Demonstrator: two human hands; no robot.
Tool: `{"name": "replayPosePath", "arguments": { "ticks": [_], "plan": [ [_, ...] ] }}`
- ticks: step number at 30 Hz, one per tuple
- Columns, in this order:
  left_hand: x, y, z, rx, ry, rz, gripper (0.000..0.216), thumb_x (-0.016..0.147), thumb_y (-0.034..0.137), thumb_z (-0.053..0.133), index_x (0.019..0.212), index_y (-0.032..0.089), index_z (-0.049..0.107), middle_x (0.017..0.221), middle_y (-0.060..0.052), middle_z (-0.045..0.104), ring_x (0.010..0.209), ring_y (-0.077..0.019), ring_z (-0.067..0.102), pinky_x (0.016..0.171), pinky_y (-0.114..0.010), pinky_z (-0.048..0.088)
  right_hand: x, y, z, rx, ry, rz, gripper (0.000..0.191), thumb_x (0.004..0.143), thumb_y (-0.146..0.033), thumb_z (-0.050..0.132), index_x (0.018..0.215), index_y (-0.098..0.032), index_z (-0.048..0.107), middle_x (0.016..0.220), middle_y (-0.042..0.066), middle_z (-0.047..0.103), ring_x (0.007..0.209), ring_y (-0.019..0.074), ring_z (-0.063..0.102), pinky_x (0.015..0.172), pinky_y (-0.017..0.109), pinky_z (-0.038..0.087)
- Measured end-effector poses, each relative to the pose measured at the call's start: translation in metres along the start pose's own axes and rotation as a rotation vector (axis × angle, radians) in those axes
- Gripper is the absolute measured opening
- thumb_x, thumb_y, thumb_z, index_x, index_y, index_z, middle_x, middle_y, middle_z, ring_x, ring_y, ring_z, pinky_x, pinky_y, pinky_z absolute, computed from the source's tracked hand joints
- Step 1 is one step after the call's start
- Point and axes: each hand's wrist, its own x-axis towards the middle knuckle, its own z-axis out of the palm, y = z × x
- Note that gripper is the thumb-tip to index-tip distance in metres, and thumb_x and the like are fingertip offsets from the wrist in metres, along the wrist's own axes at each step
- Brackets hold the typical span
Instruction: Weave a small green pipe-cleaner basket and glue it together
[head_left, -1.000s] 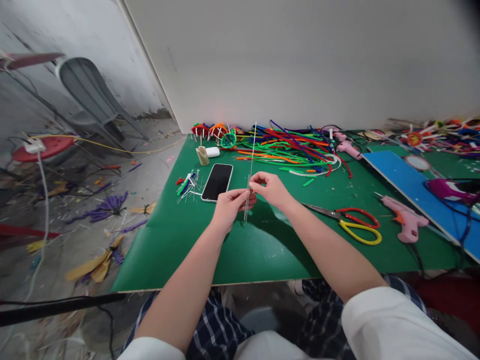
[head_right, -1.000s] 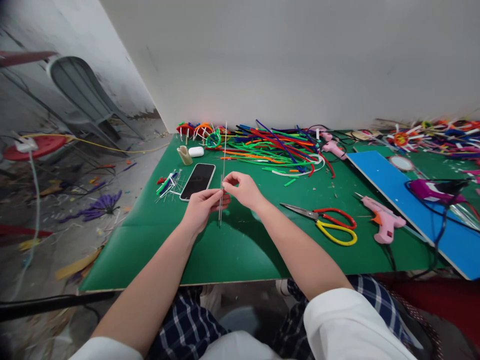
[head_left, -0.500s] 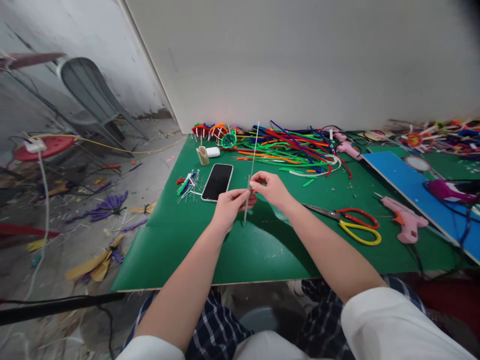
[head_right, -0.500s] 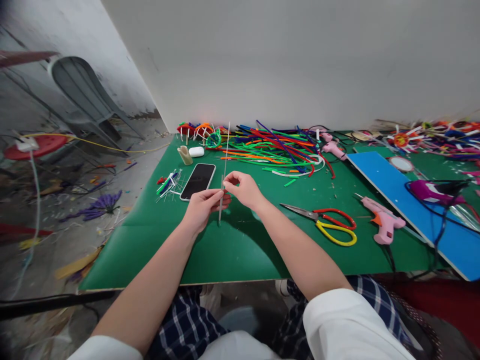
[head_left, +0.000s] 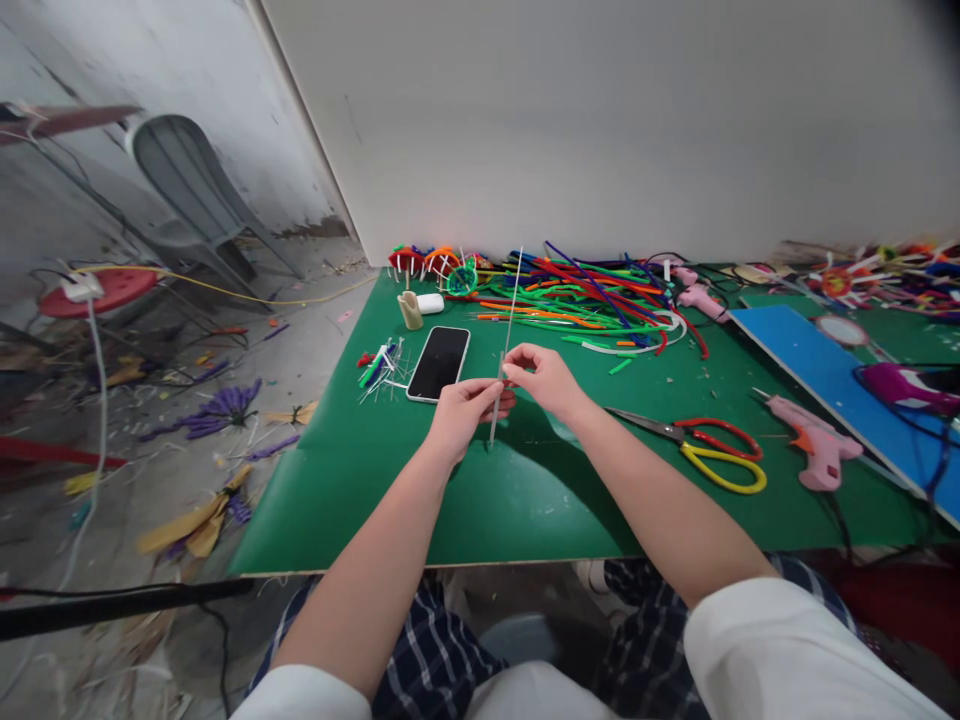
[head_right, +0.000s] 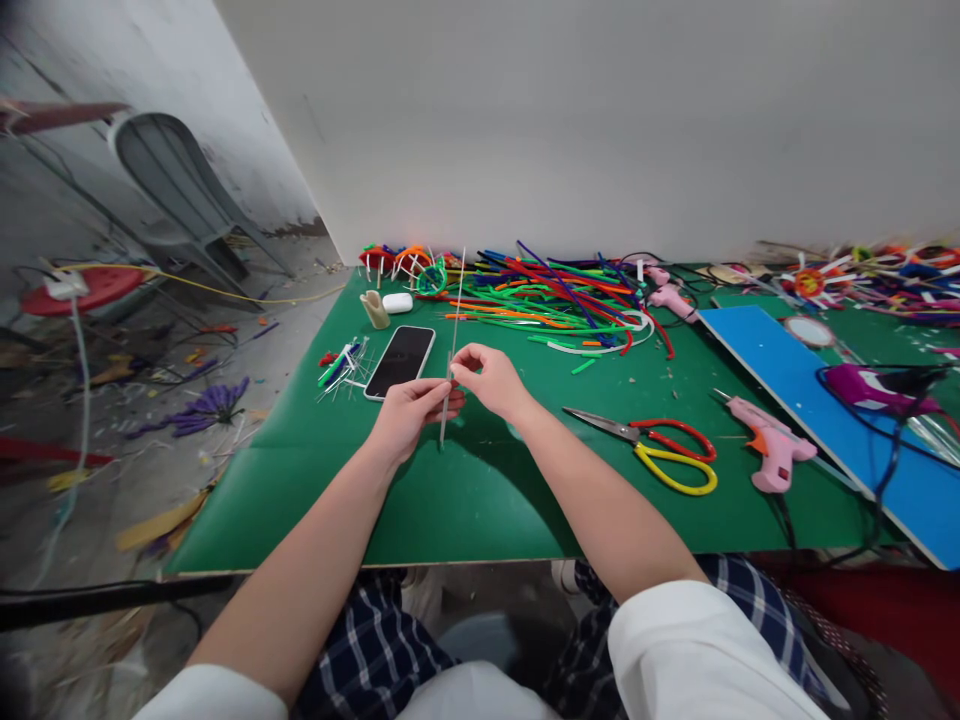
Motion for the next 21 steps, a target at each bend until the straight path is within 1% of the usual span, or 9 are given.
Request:
{"name": "replayPosePath", "arguments": {
  "ticks": [8, 21],
  "plan": [
    [-0.0004, 0.0, -0.0004, 0.001, -0.004, -0.006, 0.033, 0.064, 0.037, 0.065, 0.085, 0.012, 0.064, 0.075, -0.007, 0.068, 0.073, -0.0188, 0.064, 0.07, -0.034, 0.052, 0.0001, 0.0024, 0.001, 0.009, 0.001, 0.01, 0.009, 0.069, -0.026, 0.05, 0.07, -0.017, 0.052, 0.066, -0.002, 0.054, 0.062, 0.0109, 0.051, 0.064, 0.028, 0.045],
    [-0.0004, -0.0002, -0.0014, -0.005, -0.015, -0.007, 0.032, 0.065, 0.036, 0.065, 0.085, 0.011, 0.064, 0.074, -0.007, 0.068, 0.073, -0.0192, 0.064, 0.07, -0.035, 0.052, 0.0002, 0.0013, 0.0011, 0.018, 0.005, 0.022, 0.009, 0.069, -0.025, 0.05, 0.07, -0.017, 0.052, 0.064, -0.002, 0.053, 0.06, 0.0103, 0.05, 0.062, 0.027, 0.045]
  ]
}}
